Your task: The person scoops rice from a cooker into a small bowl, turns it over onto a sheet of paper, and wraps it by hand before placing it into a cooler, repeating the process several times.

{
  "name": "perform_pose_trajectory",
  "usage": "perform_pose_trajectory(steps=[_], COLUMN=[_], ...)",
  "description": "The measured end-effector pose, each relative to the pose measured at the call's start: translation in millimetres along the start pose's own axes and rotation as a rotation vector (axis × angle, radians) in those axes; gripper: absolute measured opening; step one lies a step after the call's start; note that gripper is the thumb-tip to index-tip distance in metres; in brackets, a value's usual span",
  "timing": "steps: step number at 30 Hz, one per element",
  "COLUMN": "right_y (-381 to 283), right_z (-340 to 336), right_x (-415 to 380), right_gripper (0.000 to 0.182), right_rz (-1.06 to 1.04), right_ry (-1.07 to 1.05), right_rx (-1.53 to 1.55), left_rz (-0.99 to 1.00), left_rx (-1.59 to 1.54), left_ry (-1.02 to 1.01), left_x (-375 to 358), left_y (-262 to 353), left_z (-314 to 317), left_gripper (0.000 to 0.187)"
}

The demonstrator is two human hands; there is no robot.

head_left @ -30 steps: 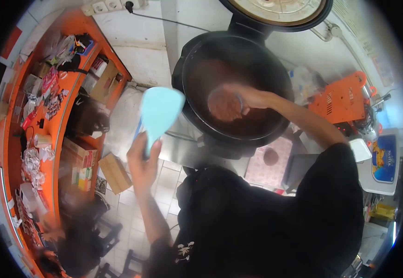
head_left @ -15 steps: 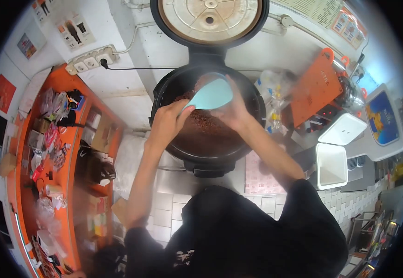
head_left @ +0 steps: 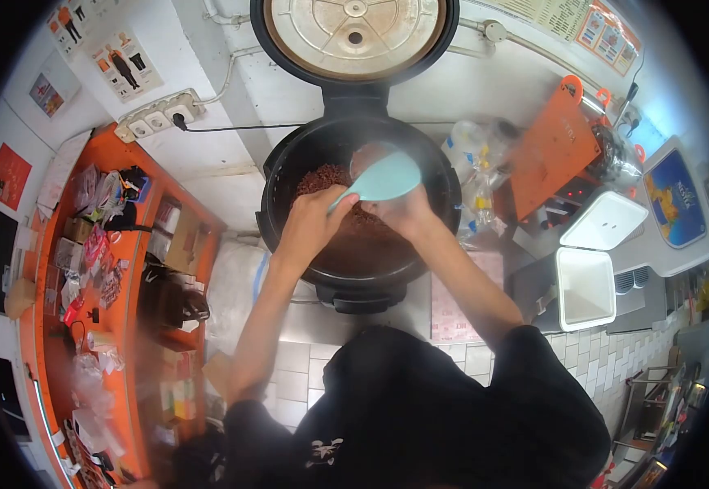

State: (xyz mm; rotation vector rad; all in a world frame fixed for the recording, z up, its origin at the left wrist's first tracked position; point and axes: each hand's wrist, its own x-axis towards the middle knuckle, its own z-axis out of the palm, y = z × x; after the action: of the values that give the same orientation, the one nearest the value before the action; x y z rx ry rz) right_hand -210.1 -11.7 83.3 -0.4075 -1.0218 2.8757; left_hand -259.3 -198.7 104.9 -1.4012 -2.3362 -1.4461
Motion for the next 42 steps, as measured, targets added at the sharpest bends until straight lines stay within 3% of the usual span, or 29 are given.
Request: perform_pose_trajectory(steps=[8, 11, 14, 17, 21, 22, 24, 25, 26, 27, 29, 30, 34, 36, 37, 38, 39, 40, 42], right_y=[16.6, 13.4, 6.1, -1.1, -12.7, -19.9, -28.6, -28.7, -30.8, -30.4, -28.1, -20.0, 41.0, 84.7, 98.5, 116.1, 146.5, 170.5, 188.4], right_z=[-8.3, -8.3, -10.8, -10.6, 1.6, 10.2, 18.3, 11.7, -13.1, -27.3, -50.6, -87.8, -186.3, -239.2, -244.3, -263.0, -295.9, -309.2, -295.1], right_x=[-15.8, -11.2, -6.8, -14.4, -39.9, -55.4, -85.6, -98.8, -112.8, -132.2, -175.9, -191.4, -228.2, -224.7, -215.1, -204.2, -187.4, -167.5, -145.9], right_gripper=[0.050, 0.051, 0.054, 0.056, 0.053, 0.056, 0.058, 0.059, 0.063, 0.063, 0.066, 0.070, 0.068, 0.063, 0.070, 0.064, 0.061, 0.060, 0.060], right_rz=[0.090, 0.074, 0.051, 0.057, 0.058, 0.034, -0.006, -0.060, -0.067, -0.042, -0.023, -0.027, 0.109, 0.252, 0.300, 0.390, 0.353, 0.327, 0.354], right_ry=[-0.021, 0.012, -0.013, -0.074, -0.129, -0.131, -0.066, -0.009, -0.095, -0.049, 0.177, 0.080, 0.441, 0.482, 0.398, 0.287, 0.175, 0.067, 0.131], right_rx=[0.071, 0.096, 0.145, 0.100, 0.045, 0.076, 0.107, 0.137, 0.062, 0.078, 0.080, 0.056, -0.214, -0.372, -0.450, -0.475, -0.615, -0.656, -0.766], left_rz=[-0.156, -0.227, -0.089, -0.263, -0.306, -0.320, -0.456, -0.313, -0.216, -0.113, -0.093, -0.104, -0.026, -0.187, -0.275, -0.373, -0.467, -0.474, -0.321], left_rx=[0.234, 0.140, 0.147, 0.323, 0.430, 0.423, 0.546, 0.703, 0.778, 0.700, 0.354, 0.103, -0.648, -0.788, -0.719, -0.597, -0.471, -0.464, 0.167], left_ry=[0.100, 0.124, 0.084, 0.127, 0.124, 0.115, -0.167, -0.126, -0.073, 0.033, 0.063, 0.014, -0.441, -0.632, -0.688, -0.652, -0.613, -0.618, -0.406], left_x=[15.6, 12.4, -1.8, 3.8, 10.0, 12.3, 13.6, 9.1, 2.4, -2.0, -12.3, -21.7, -76.4, -102.1, -114.7, -133.0, -151.8, -168.2, -191.8], left_y=[-31.8, -21.5, 9.0, -15.7, -57.9, -54.8, -44.2, -45.3, -47.0, -34.7, 10.5, 38.1, 87.1, 91.8, 86.9, 76.6, 64.0, 50.6, 25.0], left_z=[-0.5, -5.8, 2.1, -8.2, -9.0, -6.8, 3.0, 12.6, 20.0, 20.8, 14.6, 10.2, 20.5, 52.3, 75.1, 103.3, 133.1, 159.0, 199.7], left_gripper=[0.029, 0.033, 0.037, 0.038, 0.043, 0.043, 0.050, 0.057, 0.059, 0.056, 0.043, 0.038, 0.033, 0.034, 0.037, 0.050, 0.063, 0.063, 0.097])
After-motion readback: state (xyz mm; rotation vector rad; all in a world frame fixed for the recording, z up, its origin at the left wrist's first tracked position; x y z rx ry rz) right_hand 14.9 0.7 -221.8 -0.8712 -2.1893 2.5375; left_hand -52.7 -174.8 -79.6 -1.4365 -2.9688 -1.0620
